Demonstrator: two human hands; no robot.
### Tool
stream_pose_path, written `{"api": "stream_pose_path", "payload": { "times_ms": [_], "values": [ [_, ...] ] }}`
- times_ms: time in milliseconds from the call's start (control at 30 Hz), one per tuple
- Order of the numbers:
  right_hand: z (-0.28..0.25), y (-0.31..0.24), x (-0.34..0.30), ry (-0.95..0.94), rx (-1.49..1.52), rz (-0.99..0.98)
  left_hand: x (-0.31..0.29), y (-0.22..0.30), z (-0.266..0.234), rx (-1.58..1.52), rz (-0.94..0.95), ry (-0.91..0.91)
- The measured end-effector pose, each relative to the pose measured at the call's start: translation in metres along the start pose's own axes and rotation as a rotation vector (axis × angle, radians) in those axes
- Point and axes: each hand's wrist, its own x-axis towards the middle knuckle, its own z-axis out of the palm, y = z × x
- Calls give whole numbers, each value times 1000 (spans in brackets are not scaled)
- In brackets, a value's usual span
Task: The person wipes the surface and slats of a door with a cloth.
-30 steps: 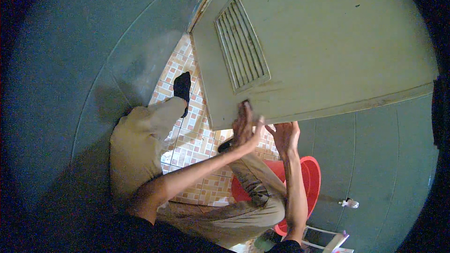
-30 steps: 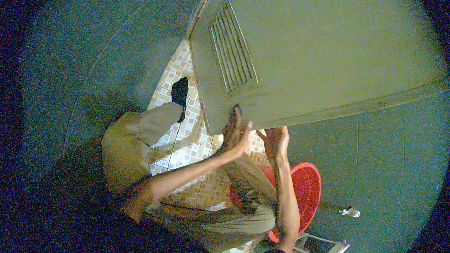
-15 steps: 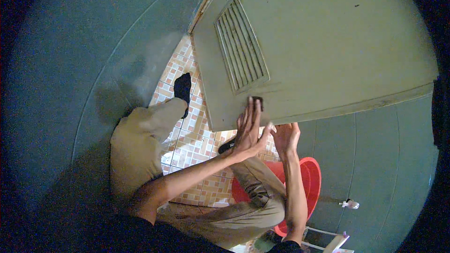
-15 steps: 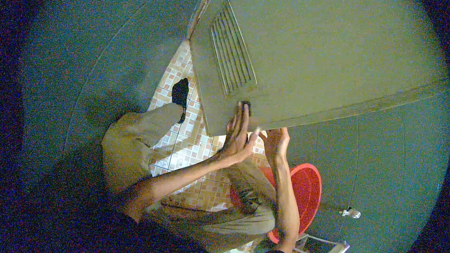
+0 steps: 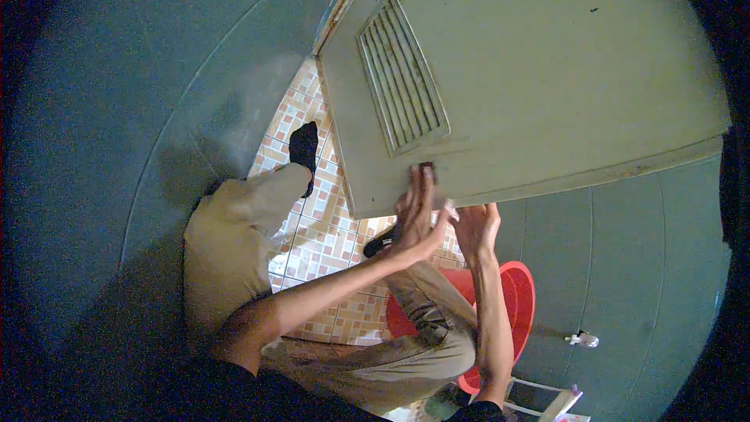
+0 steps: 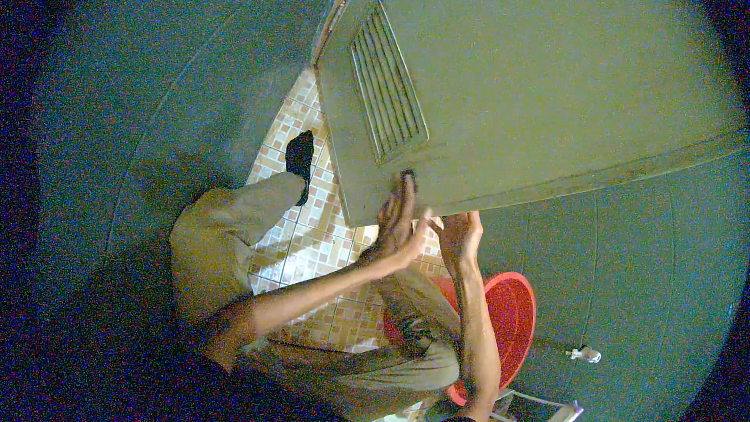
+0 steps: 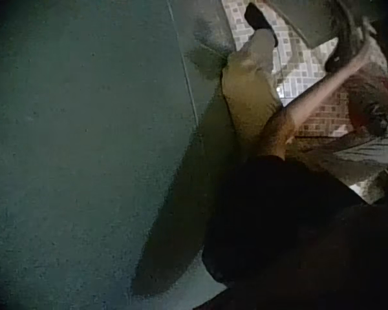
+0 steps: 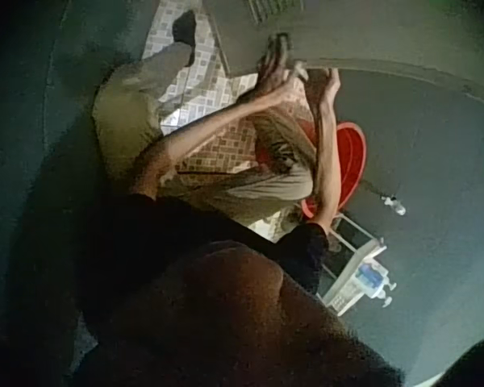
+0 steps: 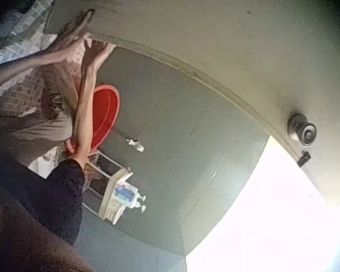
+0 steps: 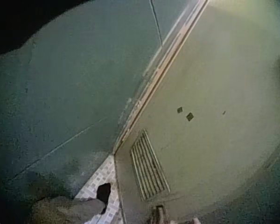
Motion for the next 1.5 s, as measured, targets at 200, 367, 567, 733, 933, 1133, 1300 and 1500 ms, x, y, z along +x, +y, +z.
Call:
{"api": "stream_pose_path", "payload": {
  "times_ms": [200,367,567,733,933,1133,1300,1500],
  "values": [
    [-8,2,5,18,-54,20,2,1,1,-104,-158,42],
    [-21,5,9,-70,-38,8,0,17,-4,-75,4,17],
    [3,4,7,-27,-29,3,7,-44,6,-132,-464,7],
    [-19,2,7,-10,-9,19,-2,-4,-1,-105,-217,9],
    [-23,7,12,-65,13,-81,-1,15,-11,-15,142,34],
    [-5,9,12,-66,-43,-28,2,-38,2,-148,-325,80],
    [-17,3,7,-38,-28,5,-2,12,-8,-47,-7,-15],
    [-3,2,7,-47,-13,-4,4,-16,2,-37,-127,23]
  ]
}}
